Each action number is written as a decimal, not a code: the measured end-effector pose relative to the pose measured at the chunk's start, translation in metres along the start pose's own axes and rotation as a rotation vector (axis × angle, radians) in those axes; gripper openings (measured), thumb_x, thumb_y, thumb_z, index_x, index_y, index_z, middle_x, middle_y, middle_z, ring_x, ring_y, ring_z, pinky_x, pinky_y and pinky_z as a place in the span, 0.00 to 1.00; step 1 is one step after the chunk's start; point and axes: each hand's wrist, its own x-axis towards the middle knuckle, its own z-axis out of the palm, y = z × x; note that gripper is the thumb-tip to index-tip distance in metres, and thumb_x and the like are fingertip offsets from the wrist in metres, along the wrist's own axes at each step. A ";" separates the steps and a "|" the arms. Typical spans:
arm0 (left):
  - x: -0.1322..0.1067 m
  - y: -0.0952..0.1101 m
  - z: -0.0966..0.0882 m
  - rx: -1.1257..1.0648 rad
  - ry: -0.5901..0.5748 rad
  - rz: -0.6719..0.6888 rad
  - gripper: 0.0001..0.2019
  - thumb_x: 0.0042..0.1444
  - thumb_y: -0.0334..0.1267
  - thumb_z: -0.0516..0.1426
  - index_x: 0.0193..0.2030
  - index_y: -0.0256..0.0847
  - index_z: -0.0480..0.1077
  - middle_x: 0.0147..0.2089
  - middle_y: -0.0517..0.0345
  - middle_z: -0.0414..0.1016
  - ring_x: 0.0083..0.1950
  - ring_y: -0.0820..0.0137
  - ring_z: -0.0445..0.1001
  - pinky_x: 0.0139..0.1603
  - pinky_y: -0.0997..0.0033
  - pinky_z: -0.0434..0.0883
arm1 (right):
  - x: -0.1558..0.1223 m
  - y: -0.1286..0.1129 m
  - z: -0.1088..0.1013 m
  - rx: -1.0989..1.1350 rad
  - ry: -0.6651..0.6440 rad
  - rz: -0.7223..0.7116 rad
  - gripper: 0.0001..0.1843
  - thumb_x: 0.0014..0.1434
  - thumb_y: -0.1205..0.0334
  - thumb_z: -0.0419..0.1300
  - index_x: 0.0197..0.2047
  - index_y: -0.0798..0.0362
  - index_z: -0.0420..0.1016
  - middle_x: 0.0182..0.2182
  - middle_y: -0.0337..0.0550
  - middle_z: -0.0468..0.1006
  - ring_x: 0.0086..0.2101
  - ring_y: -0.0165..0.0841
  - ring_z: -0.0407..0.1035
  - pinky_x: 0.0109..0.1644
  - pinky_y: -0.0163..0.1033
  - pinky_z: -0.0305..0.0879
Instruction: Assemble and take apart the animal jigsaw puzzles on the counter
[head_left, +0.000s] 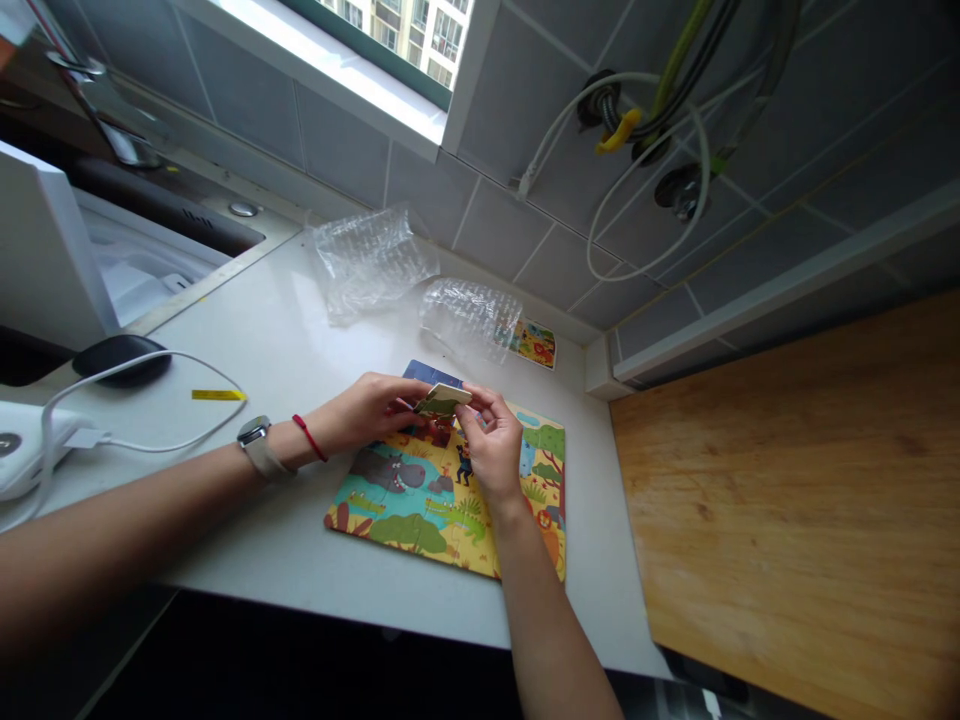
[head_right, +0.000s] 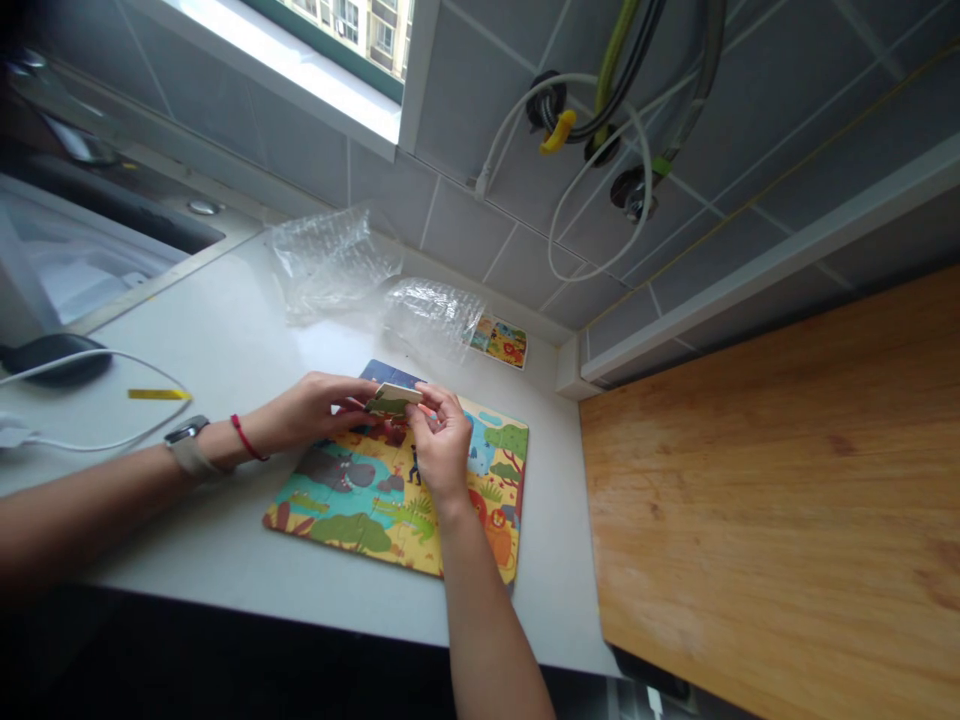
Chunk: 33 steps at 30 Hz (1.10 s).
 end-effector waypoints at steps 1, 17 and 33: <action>0.000 -0.001 -0.002 0.066 -0.034 0.029 0.16 0.60 0.40 0.63 0.54 0.45 0.81 0.43 0.56 0.85 0.41 0.65 0.83 0.46 0.67 0.80 | -0.001 0.000 0.001 -0.014 -0.024 -0.003 0.15 0.57 0.56 0.72 0.48 0.49 0.83 0.48 0.46 0.83 0.48 0.38 0.79 0.56 0.45 0.78; -0.025 0.027 -0.042 0.609 -0.399 -0.072 0.34 0.43 0.52 0.75 0.54 0.43 0.74 0.50 0.50 0.76 0.50 0.54 0.77 0.49 0.61 0.73 | -0.005 0.000 0.002 -0.022 -0.150 0.066 0.17 0.58 0.59 0.70 0.52 0.46 0.82 0.41 0.42 0.84 0.36 0.36 0.80 0.39 0.41 0.80; -0.054 0.031 -0.028 0.380 -0.166 -0.155 0.10 0.61 0.41 0.64 0.49 0.45 0.75 0.49 0.54 0.75 0.39 0.68 0.76 0.41 0.65 0.77 | 0.013 0.008 -0.007 -0.057 0.008 0.018 0.20 0.56 0.59 0.66 0.52 0.53 0.83 0.40 0.45 0.85 0.37 0.34 0.77 0.41 0.38 0.76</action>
